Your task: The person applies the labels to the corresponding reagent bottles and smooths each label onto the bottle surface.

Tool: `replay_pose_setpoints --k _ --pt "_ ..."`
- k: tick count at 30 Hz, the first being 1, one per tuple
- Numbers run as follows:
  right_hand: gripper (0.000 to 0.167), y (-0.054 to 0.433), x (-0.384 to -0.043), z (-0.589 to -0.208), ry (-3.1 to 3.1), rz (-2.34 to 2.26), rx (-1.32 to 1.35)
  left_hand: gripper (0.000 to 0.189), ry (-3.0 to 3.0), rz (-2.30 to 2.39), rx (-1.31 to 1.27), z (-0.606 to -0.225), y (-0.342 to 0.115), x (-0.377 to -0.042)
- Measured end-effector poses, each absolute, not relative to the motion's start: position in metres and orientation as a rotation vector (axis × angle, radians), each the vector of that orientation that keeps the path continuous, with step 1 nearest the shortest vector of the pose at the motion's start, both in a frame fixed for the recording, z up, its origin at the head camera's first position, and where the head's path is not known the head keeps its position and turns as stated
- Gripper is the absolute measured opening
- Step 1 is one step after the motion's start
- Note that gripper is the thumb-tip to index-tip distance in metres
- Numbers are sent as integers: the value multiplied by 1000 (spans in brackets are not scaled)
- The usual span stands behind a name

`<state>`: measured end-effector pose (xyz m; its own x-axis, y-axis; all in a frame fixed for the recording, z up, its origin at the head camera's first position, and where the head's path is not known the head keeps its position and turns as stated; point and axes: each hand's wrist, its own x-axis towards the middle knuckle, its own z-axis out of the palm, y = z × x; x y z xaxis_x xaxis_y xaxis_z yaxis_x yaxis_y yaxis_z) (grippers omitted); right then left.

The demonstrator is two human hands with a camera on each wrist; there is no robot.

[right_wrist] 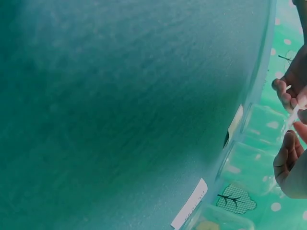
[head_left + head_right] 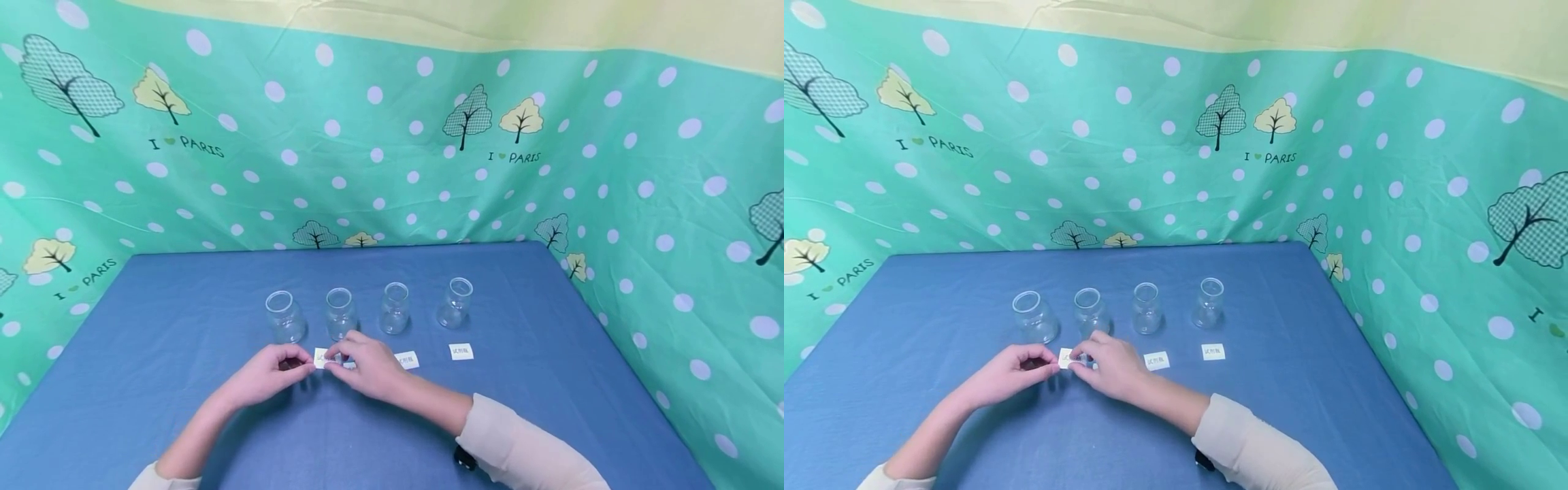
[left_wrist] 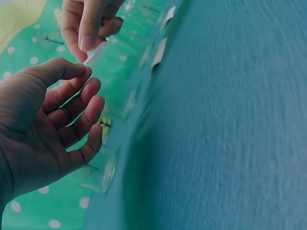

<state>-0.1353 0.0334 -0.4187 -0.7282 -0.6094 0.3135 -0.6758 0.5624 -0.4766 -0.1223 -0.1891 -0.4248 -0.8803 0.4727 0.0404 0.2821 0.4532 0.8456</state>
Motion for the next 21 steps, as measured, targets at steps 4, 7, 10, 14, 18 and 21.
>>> replay_pose_setpoints --k 4,7,10,14,18,21 --pt "14 33 -134 -421 -2639 915 1119 13 2484 1416 731 -422 -185 -122" --pt "14 33 -134 -421 -2609 955 1127 13 2474 1420 758 -420 -183 -122" --pt "14 34 -133 -422 -2585 1021 1130 13 2475 1425 756 -420 -182 -122" --pt "13 34 -132 -422 -2561 1111 1123 13 2466 1448 758 -421 -182 -122" --pt "13 35 -131 -422 -2553 1179 1114 13 2465 1463 777 -422 -182 -123" --pt "13 35 -131 -422 -2563 1213 1109 11 2487 1445 796 -422 -182 -123"
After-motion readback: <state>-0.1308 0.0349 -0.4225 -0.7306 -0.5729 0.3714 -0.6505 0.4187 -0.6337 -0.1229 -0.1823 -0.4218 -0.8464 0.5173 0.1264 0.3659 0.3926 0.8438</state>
